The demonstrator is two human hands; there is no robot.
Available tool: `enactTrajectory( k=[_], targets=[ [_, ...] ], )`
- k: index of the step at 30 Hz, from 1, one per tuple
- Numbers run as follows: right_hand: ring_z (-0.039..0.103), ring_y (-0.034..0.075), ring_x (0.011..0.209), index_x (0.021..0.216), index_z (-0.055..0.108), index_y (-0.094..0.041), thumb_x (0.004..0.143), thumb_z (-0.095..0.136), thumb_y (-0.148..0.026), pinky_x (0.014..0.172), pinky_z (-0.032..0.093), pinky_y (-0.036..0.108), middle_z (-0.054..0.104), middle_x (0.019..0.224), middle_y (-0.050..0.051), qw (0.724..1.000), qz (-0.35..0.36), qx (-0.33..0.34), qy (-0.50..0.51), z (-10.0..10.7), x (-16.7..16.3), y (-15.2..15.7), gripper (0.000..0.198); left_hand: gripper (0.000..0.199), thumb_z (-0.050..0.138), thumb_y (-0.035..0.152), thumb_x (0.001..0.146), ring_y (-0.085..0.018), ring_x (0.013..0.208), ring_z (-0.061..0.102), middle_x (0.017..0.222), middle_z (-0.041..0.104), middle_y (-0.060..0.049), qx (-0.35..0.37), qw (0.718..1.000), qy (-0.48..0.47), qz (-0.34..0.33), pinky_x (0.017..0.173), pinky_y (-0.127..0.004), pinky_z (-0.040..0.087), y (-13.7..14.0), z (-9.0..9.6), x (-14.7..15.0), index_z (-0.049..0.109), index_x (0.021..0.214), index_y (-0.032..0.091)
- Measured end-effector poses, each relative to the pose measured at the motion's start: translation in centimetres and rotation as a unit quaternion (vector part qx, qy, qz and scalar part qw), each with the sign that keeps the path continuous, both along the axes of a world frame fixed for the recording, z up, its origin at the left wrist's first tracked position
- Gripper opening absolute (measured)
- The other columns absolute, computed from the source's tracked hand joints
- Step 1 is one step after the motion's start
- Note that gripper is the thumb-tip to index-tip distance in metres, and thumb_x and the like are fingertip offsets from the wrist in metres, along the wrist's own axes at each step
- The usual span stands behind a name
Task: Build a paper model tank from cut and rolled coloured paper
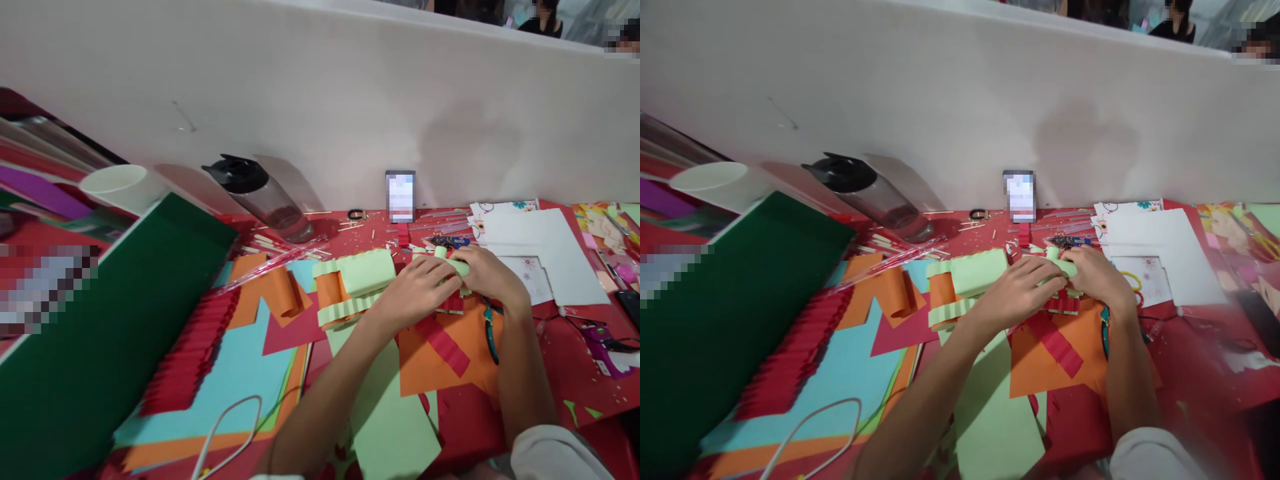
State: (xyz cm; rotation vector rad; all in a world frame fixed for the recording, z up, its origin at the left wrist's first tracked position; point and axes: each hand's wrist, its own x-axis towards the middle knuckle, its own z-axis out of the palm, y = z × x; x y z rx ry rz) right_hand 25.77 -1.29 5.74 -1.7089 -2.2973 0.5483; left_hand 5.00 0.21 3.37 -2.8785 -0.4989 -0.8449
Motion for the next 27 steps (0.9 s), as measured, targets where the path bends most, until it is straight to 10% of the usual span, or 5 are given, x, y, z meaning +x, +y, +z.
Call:
enactTrajectory(
  k=[27],
  targets=[
    [0.06,0.026,0.103,0.099,0.061,-0.021,0.084,0.057,-0.002,0.085,0.045,0.035,0.068,0.105,0.009,0.997,0.028,0.019,-0.072,-0.65,-0.28,-0.31,0.024,0.018,0.053,0.014,0.104,-0.022,0.108,0.065,0.113,0.072,-0.008,0.022,1.0,-0.002,-0.018,0.097,-0.035,0.05,0.21,0.02,-0.37,0.067,0.116,0.019]
  ],
)
